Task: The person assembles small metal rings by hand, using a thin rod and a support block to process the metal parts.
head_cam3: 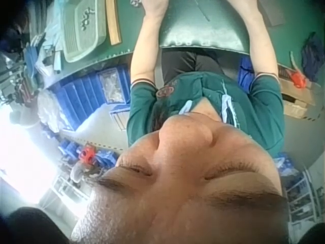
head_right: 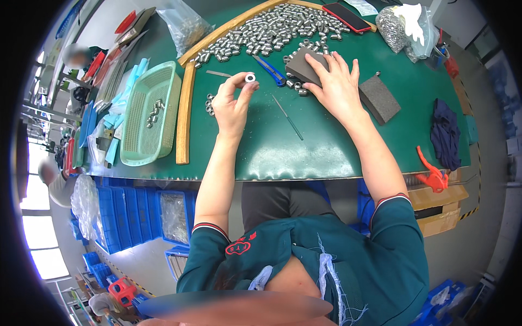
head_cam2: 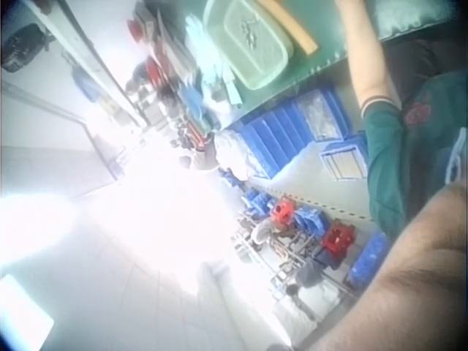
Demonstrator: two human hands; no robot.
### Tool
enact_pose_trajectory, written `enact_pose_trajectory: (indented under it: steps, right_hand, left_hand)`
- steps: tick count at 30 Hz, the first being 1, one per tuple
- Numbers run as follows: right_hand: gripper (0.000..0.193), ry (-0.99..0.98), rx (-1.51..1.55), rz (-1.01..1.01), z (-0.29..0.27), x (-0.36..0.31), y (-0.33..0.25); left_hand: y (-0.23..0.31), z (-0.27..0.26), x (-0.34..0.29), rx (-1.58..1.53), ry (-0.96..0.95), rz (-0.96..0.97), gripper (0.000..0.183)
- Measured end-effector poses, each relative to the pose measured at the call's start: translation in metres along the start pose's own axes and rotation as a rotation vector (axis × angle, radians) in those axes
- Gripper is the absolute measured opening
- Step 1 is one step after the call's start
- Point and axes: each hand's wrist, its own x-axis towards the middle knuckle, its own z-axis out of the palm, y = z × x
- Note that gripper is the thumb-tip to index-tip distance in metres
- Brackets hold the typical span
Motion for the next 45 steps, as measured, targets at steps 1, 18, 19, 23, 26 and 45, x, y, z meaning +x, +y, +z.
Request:
enact_pose_trajectory:
  steps: [1,18,19,23,26,45]
  right_hand:
    - [0.061,-0.014,-0.001,0.005,0.000,0.000,0.000]
    - [0.066,0.118,0.124,-0.062,0.001,0.003,-0.004]
    - [0.060,0.179,0.242,-0.111,-0.001,0.004,-0.004]
    - [0.042,0.118,0.808,-0.029,-0.008,0.002,-0.012]
    - [0.035,0.095,0.735,-0.129,-0.010,-0.002,-0.013]
    - [0.064,-0.460,0.273,-0.351,-0.018,-0.024,-0.036]
  left_hand:
    - [0.001,0.000,0.000,-0.001,-0.001,0.002,0.021]
    - [-0.006,0.001,0.007,-0.068,0.050,0.019,0.026]
    - [-0.006,-0.001,0.008,-0.048,0.048,0.008,0.025]
    - [-0.011,-0.033,0.028,0.299,-0.078,0.256,0.021]
    - [-0.012,-0.087,0.060,0.581,-0.112,0.232,0.022]
    - [-0.001,-0.121,0.054,0.923,-0.715,0.188,0.019]
